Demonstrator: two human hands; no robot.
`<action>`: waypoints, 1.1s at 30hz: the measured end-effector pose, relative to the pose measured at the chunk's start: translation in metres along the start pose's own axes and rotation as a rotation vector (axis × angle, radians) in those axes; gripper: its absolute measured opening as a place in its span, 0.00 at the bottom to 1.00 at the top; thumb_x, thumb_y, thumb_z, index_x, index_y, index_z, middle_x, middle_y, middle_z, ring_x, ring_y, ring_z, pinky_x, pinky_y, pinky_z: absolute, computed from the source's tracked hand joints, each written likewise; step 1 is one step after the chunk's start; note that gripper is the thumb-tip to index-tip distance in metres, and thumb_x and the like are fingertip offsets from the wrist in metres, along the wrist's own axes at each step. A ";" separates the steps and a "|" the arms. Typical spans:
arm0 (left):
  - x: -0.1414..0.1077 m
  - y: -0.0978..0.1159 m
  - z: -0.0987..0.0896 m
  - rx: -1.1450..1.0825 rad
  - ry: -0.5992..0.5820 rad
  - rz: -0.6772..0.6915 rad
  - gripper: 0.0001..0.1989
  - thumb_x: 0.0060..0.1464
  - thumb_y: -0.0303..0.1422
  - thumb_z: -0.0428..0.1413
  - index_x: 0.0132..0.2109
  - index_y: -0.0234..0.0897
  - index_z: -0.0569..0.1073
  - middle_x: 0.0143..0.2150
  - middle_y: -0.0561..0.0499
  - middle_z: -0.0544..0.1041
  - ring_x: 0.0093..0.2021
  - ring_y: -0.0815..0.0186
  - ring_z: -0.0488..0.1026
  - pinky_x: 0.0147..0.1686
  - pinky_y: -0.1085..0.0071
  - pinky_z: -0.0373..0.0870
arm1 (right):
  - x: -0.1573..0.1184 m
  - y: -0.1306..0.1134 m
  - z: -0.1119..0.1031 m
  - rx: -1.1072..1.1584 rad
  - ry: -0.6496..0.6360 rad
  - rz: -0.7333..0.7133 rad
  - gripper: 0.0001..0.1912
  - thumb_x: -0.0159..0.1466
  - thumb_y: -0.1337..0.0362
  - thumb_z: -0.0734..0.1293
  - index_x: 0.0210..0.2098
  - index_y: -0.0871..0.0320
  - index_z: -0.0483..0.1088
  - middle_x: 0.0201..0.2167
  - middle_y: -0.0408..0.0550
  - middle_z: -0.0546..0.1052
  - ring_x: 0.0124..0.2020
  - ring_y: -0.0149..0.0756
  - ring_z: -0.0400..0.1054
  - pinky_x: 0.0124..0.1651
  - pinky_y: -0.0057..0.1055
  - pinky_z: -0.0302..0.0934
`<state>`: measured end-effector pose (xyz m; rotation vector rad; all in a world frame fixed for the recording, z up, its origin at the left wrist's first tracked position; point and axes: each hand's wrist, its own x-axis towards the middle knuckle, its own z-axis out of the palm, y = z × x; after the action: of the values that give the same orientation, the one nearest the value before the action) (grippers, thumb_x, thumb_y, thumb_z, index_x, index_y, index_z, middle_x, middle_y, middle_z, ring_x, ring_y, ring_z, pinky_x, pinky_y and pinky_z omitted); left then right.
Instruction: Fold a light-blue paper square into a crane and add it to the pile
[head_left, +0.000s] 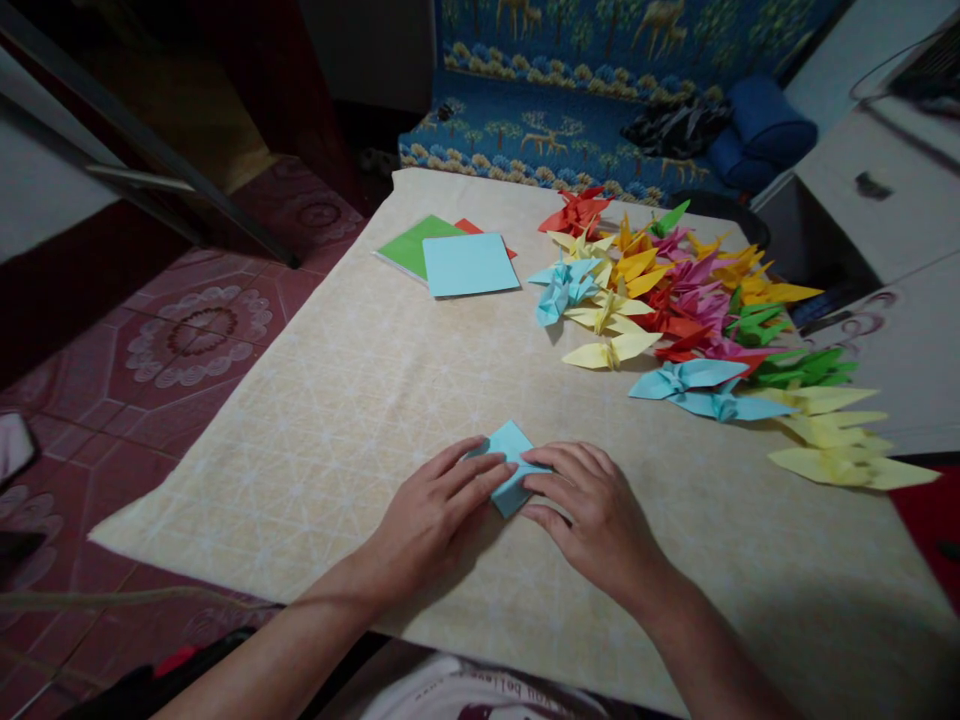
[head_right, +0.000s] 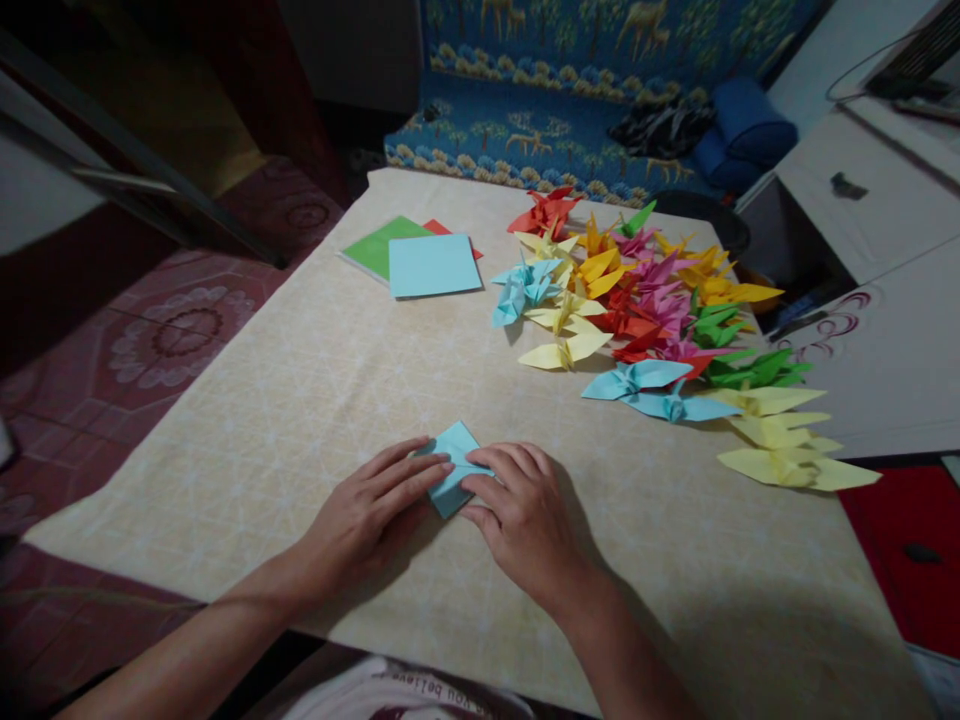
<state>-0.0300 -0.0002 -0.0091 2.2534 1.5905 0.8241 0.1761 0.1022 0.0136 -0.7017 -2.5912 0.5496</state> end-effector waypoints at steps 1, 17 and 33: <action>0.000 0.000 -0.001 -0.016 -0.014 -0.009 0.27 0.60 0.24 0.53 0.65 0.39 0.61 0.62 0.44 0.70 0.66 0.54 0.60 0.61 0.52 0.65 | 0.001 -0.001 0.000 -0.009 0.003 -0.007 0.07 0.61 0.67 0.72 0.39 0.53 0.75 0.46 0.48 0.77 0.49 0.43 0.68 0.55 0.46 0.59; -0.005 -0.003 -0.002 -0.199 0.027 -0.059 0.12 0.61 0.22 0.51 0.49 0.36 0.71 0.58 0.43 0.74 0.66 0.57 0.62 0.63 0.50 0.63 | 0.010 0.001 0.006 0.070 -0.016 0.110 0.04 0.65 0.65 0.67 0.35 0.52 0.76 0.38 0.45 0.75 0.42 0.37 0.68 0.47 0.37 0.59; -0.005 -0.001 -0.003 -0.231 0.041 -0.102 0.10 0.60 0.21 0.50 0.45 0.36 0.69 0.56 0.42 0.75 0.64 0.55 0.64 0.61 0.50 0.67 | 0.030 -0.007 0.011 0.000 -0.079 0.205 0.05 0.61 0.69 0.70 0.30 0.54 0.70 0.34 0.44 0.74 0.41 0.38 0.67 0.44 0.35 0.56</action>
<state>-0.0332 -0.0052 -0.0089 1.9911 1.5267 0.9769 0.1449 0.1100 0.0159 -0.9715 -2.6069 0.6520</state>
